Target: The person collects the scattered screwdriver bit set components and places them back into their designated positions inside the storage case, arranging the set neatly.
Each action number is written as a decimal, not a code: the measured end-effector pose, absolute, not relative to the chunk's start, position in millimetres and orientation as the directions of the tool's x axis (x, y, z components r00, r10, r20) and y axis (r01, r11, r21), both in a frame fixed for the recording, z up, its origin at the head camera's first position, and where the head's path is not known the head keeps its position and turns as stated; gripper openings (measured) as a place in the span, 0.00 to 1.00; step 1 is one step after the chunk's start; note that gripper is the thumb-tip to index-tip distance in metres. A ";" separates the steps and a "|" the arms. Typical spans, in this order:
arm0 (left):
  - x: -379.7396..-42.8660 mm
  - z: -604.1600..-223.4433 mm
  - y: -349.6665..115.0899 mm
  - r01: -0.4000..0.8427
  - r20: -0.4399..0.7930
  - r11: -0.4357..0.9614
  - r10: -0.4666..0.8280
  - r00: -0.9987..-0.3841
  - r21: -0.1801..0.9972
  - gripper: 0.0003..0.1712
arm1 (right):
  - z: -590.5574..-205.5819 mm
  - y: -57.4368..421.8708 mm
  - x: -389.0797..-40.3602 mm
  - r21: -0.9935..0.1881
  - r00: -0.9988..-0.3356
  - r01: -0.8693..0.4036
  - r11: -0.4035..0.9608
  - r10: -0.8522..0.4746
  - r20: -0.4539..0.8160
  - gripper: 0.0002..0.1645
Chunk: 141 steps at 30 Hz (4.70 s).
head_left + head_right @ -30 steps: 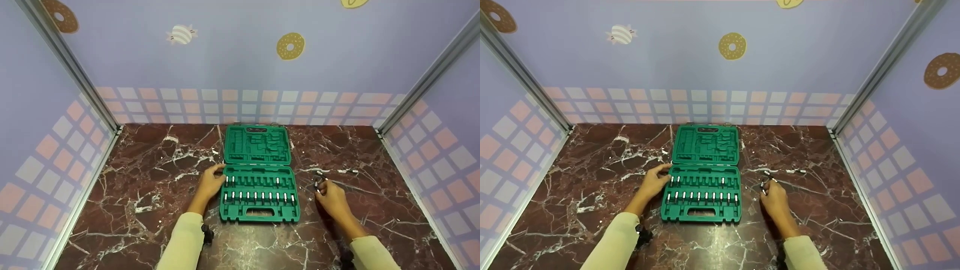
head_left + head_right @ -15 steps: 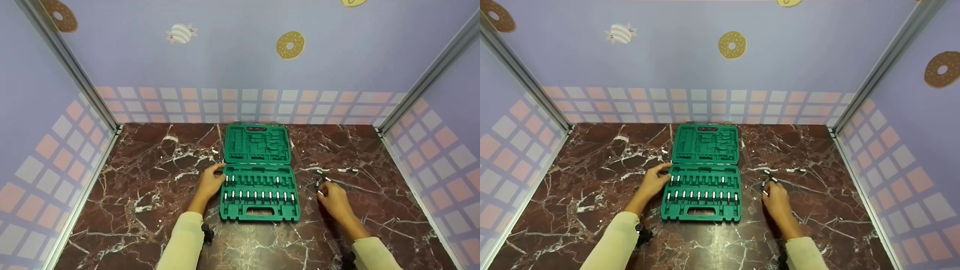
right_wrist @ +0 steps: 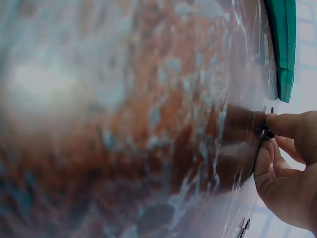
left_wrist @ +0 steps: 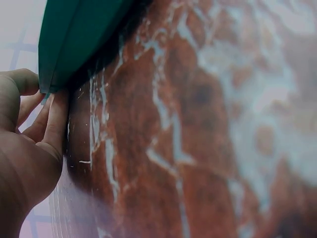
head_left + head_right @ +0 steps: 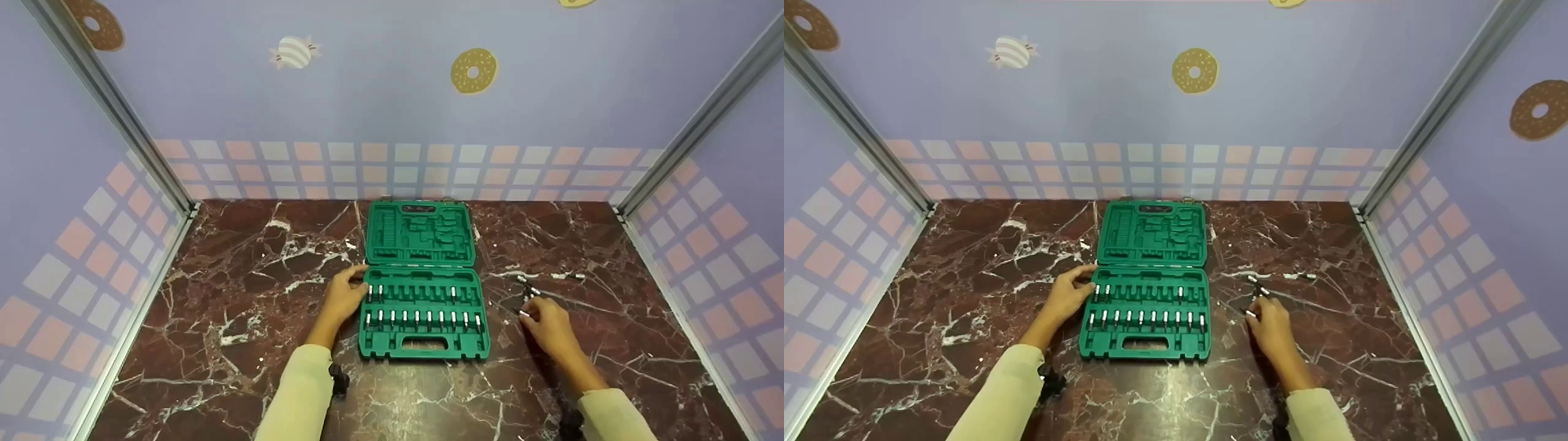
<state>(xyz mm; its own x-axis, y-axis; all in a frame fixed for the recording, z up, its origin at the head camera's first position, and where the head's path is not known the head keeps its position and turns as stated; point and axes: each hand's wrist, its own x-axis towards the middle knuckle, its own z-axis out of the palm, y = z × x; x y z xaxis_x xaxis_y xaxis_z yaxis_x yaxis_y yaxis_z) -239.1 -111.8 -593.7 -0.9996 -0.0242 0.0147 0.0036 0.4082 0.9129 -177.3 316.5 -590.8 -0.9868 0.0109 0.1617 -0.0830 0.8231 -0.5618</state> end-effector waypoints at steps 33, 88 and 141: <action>-240.3 -594.8 -109.7 0.010 0.028 0.428 -0.037 -0.999 0.904 0.23 | -570.1 288.1 -173.9 -0.761 -0.994 -0.081 0.644 0.007 0.111 0.09; -240.6 -595.1 -112.0 0.002 0.014 0.402 -0.028 -1.000 0.916 0.23 | -537.5 136.3 -235.9 -0.772 -0.931 -0.253 0.583 -0.363 0.031 0.07; -239.7 -591.3 -110.1 -0.014 -0.001 0.410 -0.033 -0.999 0.912 0.24 | -544.2 76.2 -257.8 -0.687 -0.953 -0.128 0.716 -0.279 -0.114 0.08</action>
<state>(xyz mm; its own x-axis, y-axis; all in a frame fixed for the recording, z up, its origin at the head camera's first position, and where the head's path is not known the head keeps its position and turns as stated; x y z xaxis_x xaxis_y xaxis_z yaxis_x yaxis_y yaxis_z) -239.7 -110.1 -591.3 -0.9995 -0.0327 -0.0011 -0.0144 0.4096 0.9122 -257.8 76.2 -544.2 -0.9534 -0.2794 -0.1139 -0.1277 0.7157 -0.6867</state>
